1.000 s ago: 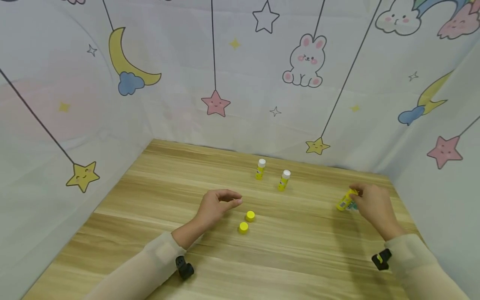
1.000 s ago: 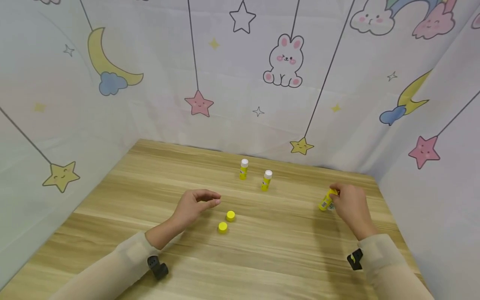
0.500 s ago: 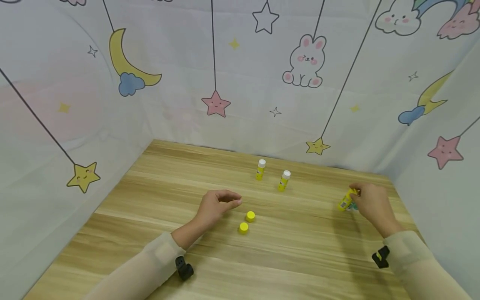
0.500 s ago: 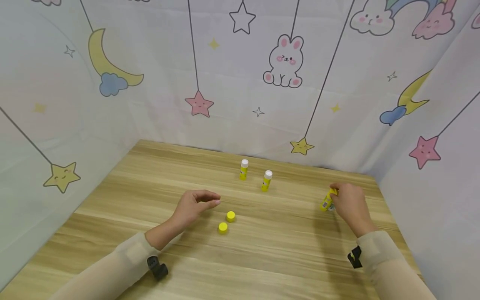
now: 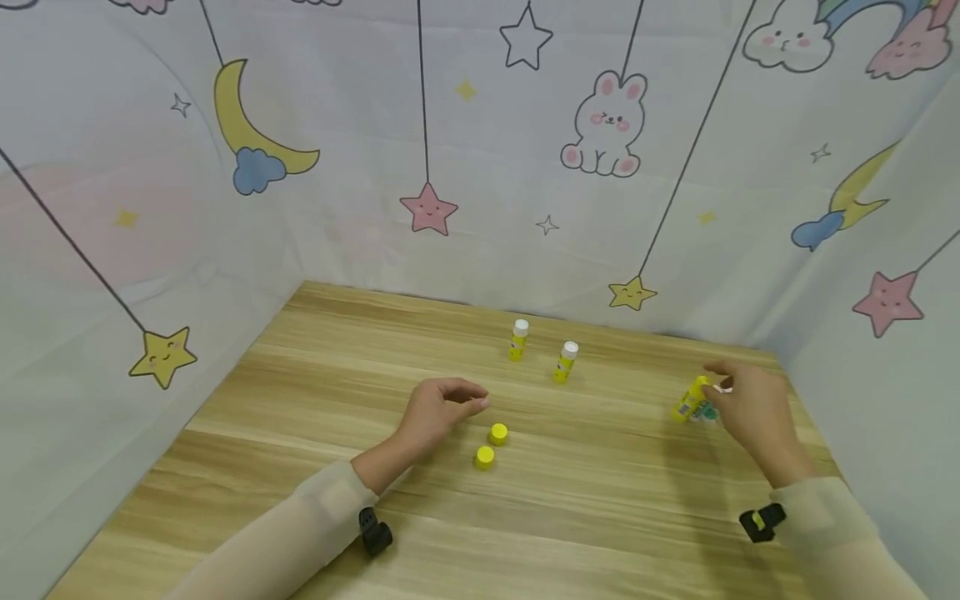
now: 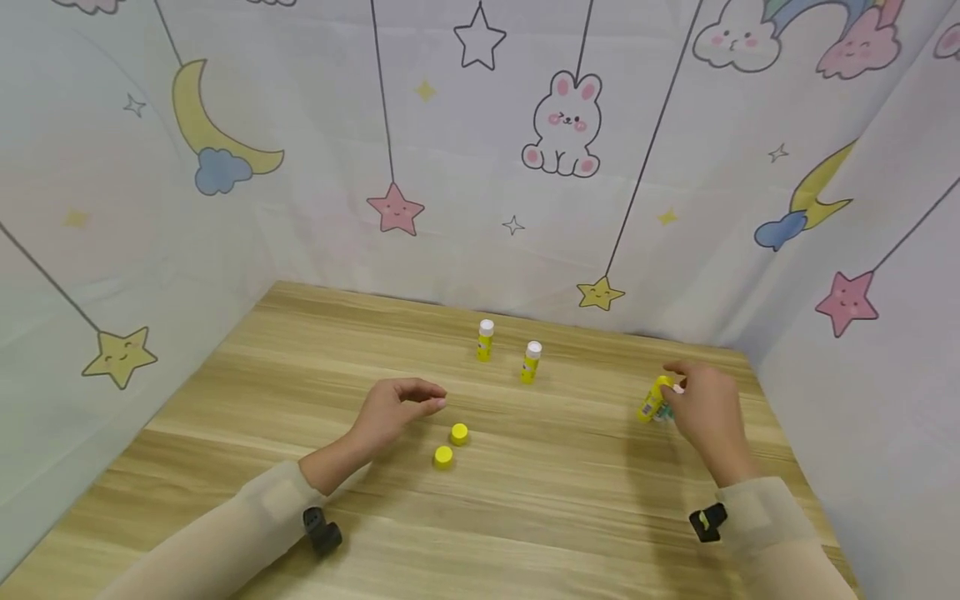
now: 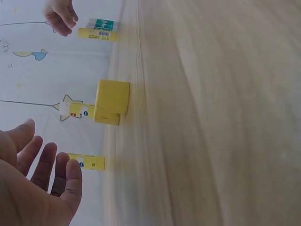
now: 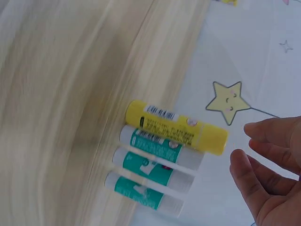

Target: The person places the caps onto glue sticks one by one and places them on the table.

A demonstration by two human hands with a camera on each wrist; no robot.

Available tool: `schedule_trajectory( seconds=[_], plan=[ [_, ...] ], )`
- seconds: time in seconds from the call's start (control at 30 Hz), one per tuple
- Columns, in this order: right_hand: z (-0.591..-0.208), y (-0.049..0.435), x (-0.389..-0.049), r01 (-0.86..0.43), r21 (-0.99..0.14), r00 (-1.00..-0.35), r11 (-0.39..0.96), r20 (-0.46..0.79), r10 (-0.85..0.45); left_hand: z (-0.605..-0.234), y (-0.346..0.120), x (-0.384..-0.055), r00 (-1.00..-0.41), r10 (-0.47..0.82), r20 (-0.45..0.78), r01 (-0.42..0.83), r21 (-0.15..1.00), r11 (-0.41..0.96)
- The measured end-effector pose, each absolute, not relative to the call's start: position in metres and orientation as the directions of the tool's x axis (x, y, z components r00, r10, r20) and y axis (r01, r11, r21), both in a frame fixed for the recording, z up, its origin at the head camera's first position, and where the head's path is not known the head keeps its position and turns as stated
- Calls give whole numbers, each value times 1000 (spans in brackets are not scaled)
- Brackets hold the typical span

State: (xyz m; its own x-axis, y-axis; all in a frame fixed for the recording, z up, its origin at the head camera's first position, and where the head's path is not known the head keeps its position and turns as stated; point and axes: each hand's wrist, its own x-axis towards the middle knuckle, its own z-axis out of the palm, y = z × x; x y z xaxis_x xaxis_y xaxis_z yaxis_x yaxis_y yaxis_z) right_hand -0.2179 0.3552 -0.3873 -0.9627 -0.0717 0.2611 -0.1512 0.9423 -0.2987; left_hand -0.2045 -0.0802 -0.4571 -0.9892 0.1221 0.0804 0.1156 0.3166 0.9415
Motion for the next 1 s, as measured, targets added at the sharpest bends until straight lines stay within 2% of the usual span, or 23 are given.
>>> schedule_trajectory(
  seconds=[0.37, 0.67, 1.0],
  plan=[
    [-398, 312, -180, -130, -459, -948, 879, 318, 26, -461, -68, -218, -989, 115, 98, 132, 929, 345],
    [-414, 271, -166, -71, -614, -976, 786, 206, 73, -465, -57, -232, -987, 122, 105, 141, 927, 347],
    [-432, 239, -157, -20, -736, -991, 676, 104, 84, -468, -40, -252, -987, 149, 63, 106, 945, 308]
  ],
)
